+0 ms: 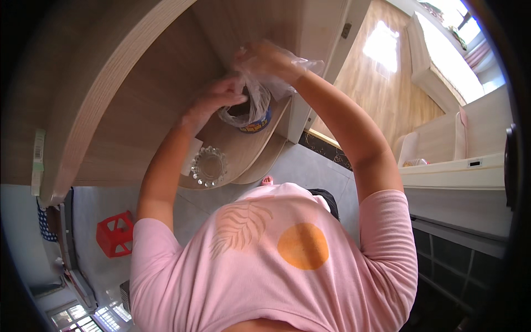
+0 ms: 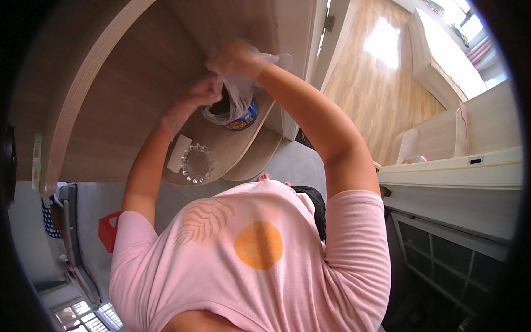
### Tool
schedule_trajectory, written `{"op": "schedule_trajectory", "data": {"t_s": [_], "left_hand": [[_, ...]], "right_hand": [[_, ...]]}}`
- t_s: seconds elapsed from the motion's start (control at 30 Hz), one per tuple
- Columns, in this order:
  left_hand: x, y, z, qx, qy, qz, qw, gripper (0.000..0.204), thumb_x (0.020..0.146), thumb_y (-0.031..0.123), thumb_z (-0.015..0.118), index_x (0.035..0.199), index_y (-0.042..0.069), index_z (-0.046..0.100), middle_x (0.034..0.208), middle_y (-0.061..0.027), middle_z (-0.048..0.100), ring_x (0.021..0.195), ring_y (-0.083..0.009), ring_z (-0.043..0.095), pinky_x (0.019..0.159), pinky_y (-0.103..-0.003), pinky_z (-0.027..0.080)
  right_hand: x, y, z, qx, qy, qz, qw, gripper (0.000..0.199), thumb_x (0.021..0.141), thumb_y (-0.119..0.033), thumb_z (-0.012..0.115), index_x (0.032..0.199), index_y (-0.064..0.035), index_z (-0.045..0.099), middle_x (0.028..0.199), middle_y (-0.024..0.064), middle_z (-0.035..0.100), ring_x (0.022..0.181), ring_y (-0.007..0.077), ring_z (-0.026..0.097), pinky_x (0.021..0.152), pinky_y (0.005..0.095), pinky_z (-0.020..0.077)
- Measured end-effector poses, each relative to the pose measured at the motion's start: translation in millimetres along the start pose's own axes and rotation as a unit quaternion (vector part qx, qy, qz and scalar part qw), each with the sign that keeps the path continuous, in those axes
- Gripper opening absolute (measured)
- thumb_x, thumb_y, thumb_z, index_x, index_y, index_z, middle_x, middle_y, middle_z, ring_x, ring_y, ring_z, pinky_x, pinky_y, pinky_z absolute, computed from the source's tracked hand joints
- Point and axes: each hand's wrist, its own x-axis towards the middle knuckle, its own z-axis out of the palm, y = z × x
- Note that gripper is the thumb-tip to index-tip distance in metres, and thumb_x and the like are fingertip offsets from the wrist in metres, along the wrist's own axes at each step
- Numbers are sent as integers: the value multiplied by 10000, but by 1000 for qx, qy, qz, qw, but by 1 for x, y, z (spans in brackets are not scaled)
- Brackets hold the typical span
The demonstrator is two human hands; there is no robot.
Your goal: The person organizes a wooden shelving unit by moving various household items. They handle a green box, a glass plate, a plastic bag, a green bottle, a roll of paper towels, a red spray can, a red tray containing scissors and a cloth, and spools of thread. The person picks up, inspects, and places these items onto different shelves.
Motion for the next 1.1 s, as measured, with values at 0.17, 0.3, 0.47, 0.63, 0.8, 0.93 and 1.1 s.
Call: {"op": "schedule_trajectory", "data": {"t_s": [0.17, 0.3, 0.47, 0.63, 0.8, 0.93, 1.1], "left_hand": [[4, -48, -5, -47, 188, -43, 980, 199, 828, 197, 618, 963, 60, 567, 878, -15, 588, 850, -112, 563, 757, -292, 473], [8, -52, -3, -244, 188, -96, 947, 212, 860, 211, 594, 975, 33, 579, 877, -50, 608, 824, -146, 598, 728, -292, 501], [5, -25, -4, -135, 162, -67, 975, 262, 843, 252, 621, 1000, 46, 576, 828, -41, 593, 777, -123, 580, 697, -267, 490], [-31, -3, -22, 212, 341, -27, 915, 518, 745, 151, 715, 1198, 47, 486, 885, -60, 596, 735, -81, 539, 662, -238, 465], [-30, -31, 5, 149, 229, 18, 962, 772, 701, 88, 722, 1361, 42, 323, 994, -82, 593, 752, -88, 541, 667, -245, 466], [-25, -47, -2, 150, 285, -32, 946, 535, 709, 97, 679, 1200, 27, 480, 861, -63, 605, 720, -113, 559, 644, -288, 469], [-23, -87, -30, 223, 361, 69, 903, 321, 723, 126, 674, 1017, 26, 594, 779, -35, 594, 700, -118, 557, 623, -273, 456]], "right_hand": [[20, -65, -21, -32, -56, 143, 988, 271, 796, -216, 552, 998, -56, 636, 1056, 118, 625, 972, 275, 596, 799, 358, 492], [3, -6, 10, -34, 39, 0, 999, 310, 764, -138, 596, 1049, -15, 598, 1101, 109, 597, 984, 258, 587, 810, 348, 487], [-27, -6, 74, 362, -50, 102, 925, 306, 759, -158, 616, 1024, -8, 589, 985, 110, 620, 917, 207, 579, 778, 317, 466], [-23, 13, 88, 402, -127, 188, 887, 172, 783, -151, 609, 866, -1, 609, 820, 33, 606, 756, 131, 540, 682, 279, 444], [-19, 14, 97, 391, -40, 75, 917, 168, 787, -180, 621, 786, -13, 616, 720, -1, 583, 688, 97, 520, 637, 266, 432], [-28, -8, 68, 421, 72, 269, 863, 147, 779, -181, 632, 806, -37, 628, 746, 5, 593, 712, 97, 530, 654, 259, 434], [-67, -18, 57, 562, 202, 278, 752, 218, 757, -157, 668, 916, -14, 622, 825, 36, 612, 771, 126, 553, 713, 275, 454]]}}
